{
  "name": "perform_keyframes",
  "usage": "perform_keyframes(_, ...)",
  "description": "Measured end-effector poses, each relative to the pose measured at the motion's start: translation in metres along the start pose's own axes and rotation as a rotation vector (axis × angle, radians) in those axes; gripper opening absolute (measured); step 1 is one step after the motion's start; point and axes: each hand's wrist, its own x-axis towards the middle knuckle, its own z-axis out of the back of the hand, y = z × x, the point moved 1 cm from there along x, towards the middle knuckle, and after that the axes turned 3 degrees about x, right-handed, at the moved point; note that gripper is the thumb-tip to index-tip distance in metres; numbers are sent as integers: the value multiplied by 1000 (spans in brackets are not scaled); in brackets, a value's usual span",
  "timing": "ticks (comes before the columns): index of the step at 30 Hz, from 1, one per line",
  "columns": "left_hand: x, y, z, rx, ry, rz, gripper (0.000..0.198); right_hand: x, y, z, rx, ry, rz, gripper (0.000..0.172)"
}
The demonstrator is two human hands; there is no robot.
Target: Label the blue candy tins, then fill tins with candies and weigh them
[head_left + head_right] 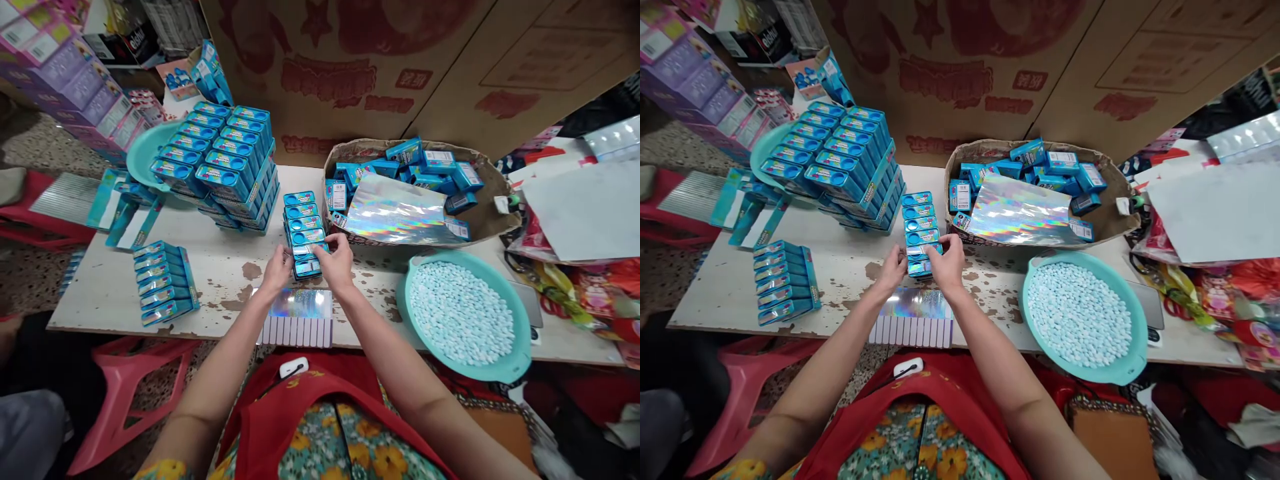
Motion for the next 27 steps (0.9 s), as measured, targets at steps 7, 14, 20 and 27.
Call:
perform_keyframes(7, -38, 56, -9, 529, -15, -13, 26, -43, -55, 35, 106, 0, -83, 33)
perform_keyframes(14, -59, 76, -66, 851, 100, -238, 38, -109, -146, 37, -281, 281, -34, 47)
perform_keyframes(20, -47, 74, -68, 787, 187, -145, 25, -111, -153, 27, -698, 413, 249, 46)
perform_keyframes(27, -43, 78, -69, 770, 140, -191, 29, -122, -133, 47, -732, 454, 437, 17)
